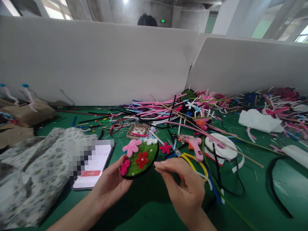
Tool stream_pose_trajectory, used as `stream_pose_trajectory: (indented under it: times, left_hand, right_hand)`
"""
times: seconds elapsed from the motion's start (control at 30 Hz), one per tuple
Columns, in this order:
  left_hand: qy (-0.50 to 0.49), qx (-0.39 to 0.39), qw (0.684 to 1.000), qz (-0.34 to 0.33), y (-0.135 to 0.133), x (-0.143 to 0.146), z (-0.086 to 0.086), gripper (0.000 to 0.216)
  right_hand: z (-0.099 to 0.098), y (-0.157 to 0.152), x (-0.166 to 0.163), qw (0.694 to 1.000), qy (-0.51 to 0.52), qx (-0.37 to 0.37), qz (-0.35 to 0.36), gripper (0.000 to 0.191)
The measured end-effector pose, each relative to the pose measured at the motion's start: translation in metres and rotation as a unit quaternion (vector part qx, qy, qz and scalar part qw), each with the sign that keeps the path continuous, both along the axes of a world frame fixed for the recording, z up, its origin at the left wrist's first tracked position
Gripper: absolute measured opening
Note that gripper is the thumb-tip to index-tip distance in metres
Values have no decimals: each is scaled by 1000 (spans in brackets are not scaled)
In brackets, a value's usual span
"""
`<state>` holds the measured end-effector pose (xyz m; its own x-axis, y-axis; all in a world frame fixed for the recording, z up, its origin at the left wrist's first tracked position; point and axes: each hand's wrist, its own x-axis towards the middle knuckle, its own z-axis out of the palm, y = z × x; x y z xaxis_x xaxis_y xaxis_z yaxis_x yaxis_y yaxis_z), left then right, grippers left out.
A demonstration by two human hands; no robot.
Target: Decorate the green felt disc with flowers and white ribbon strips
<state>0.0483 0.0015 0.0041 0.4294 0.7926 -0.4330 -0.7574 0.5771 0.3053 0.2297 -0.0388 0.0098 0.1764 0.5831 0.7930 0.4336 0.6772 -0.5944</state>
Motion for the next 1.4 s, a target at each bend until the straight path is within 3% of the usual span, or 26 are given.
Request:
stream_pose_trajectory:
  times: [0.23, 0.57, 0.93, 1.17, 1.4]
  left_hand:
    - [-31, 25, 998, -46, -3, -2, 3, 20]
    - [-14, 43, 998, -49, -2, -3, -2, 30]
    - [-21, 30, 998, -44, -2, -1, 3, 25]
    - [-32, 27, 998, -41, -2, -2, -2, 24]
    - [-35, 38, 997, -51, -1, -2, -5, 19]
  right_hand:
    - [7, -3, -2, 999, -40, 33, -7, 47]
    - [9, 0, -1, 994, -98, 26, -34, 49]
    - [8, 2, 1, 989, -138, 31, -44, 59]
    - [-1, -6, 4, 993, -86, 58, -50, 60]
    - [2, -7, 4, 988, -126, 83, -41, 63]
